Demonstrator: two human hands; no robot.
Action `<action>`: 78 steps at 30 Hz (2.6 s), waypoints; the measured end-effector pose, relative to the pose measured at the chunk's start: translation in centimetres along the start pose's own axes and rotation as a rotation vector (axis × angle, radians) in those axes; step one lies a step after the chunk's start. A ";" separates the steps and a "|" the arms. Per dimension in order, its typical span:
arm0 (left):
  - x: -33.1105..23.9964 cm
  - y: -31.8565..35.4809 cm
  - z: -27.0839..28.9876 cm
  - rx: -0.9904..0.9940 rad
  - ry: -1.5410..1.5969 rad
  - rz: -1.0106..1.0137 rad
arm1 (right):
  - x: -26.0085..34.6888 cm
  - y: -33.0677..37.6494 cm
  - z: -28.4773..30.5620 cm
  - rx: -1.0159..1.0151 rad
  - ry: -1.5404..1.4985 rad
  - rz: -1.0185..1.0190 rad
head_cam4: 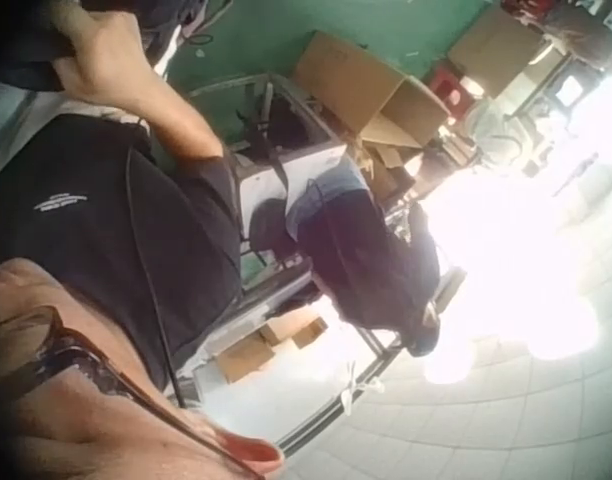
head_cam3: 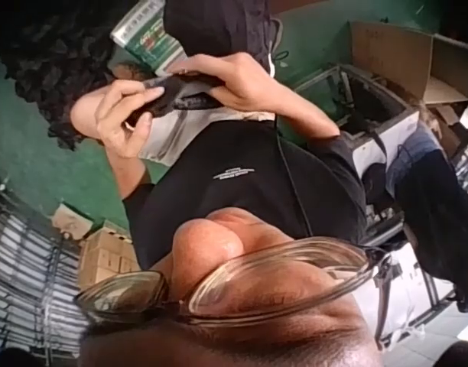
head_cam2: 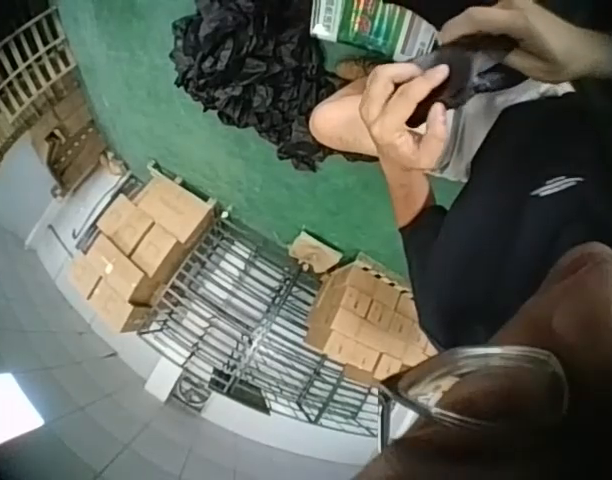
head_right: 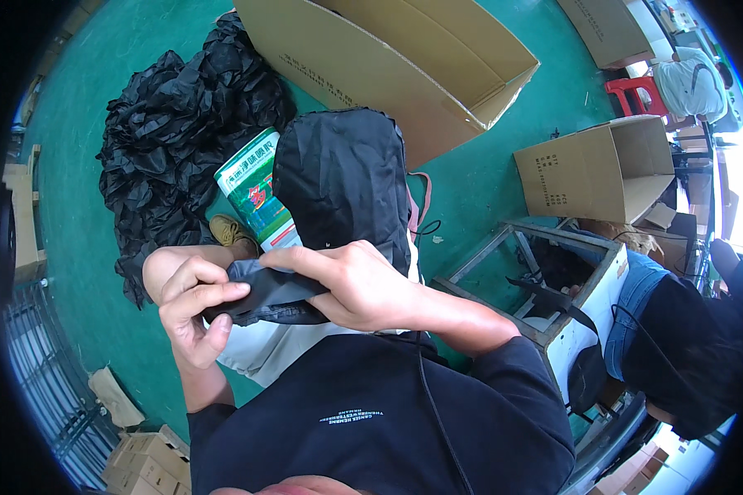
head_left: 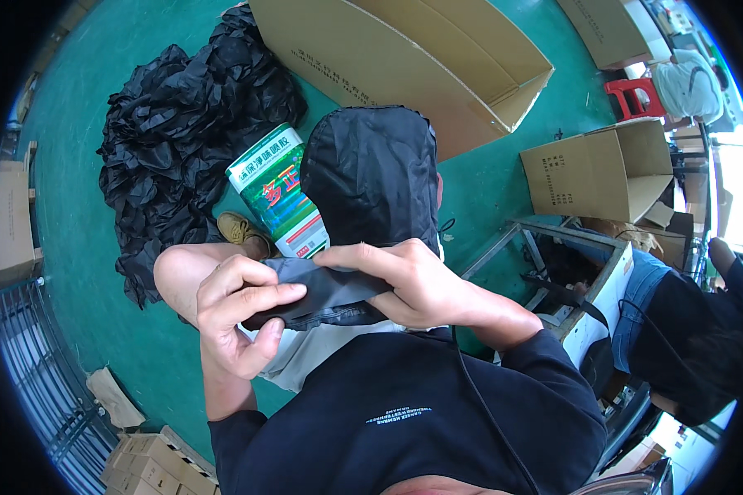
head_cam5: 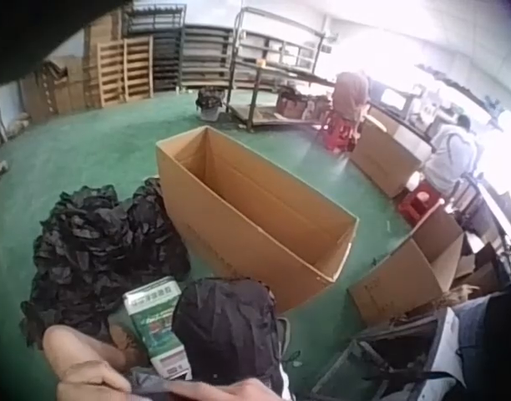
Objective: Inspecting and packing black fabric covers into a cardboard box.
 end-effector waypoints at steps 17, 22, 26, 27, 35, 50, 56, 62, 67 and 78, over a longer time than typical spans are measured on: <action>3.5 0.8 1.3 -0.397 -0.357 0.135 | -0.7 0.0 1.3 -0.024 -0.244 0.122; 5.2 1.3 1.4 -0.185 0.217 0.328 | -0.6 -0.2 3.3 -0.131 -0.132 0.063; 5.7 2.2 0.7 0.045 0.713 0.322 | -0.7 -0.2 4.2 -0.087 -0.016 0.031; 6.0 2.5 0.4 0.046 0.713 0.321 | -0.9 -0.1 4.2 -0.079 -0.034 0.045; 7.3 2.7 -0.8 0.310 0.972 -0.080 | -1.4 1.3 3.5 0.133 -1.005 0.045; 10.8 2.4 -3.5 -0.170 1.056 0.539 | -5.5 3.6 9.2 -0.295 -1.033 -0.214; 15.6 -3.9 -7.0 -0.202 1.165 0.781 | -11.9 1.2 13.2 -0.597 -0.948 -0.326; 20.7 -9.0 -7.7 -0.155 1.131 0.825 | -14.9 -3.1 16.7 -0.715 -0.888 -0.291; 25.2 -9.6 -9.4 -0.162 0.969 0.919 | -18.9 -3.9 17.8 -0.786 -0.916 -0.379; 25.8 -4.2 -13.2 -0.111 0.750 1.136 | -25.5 0.9 14.1 -0.854 -0.800 -0.580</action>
Point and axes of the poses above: each hand's wrist, its own y-axis away from the middle knuckle, its own z-axis out of the back of the hand, x = y × z, the point moved 5 cm from there along -y, towards the middle knuckle, and after that the axes turned 12 degrees about -y, right-handed, at the moved point
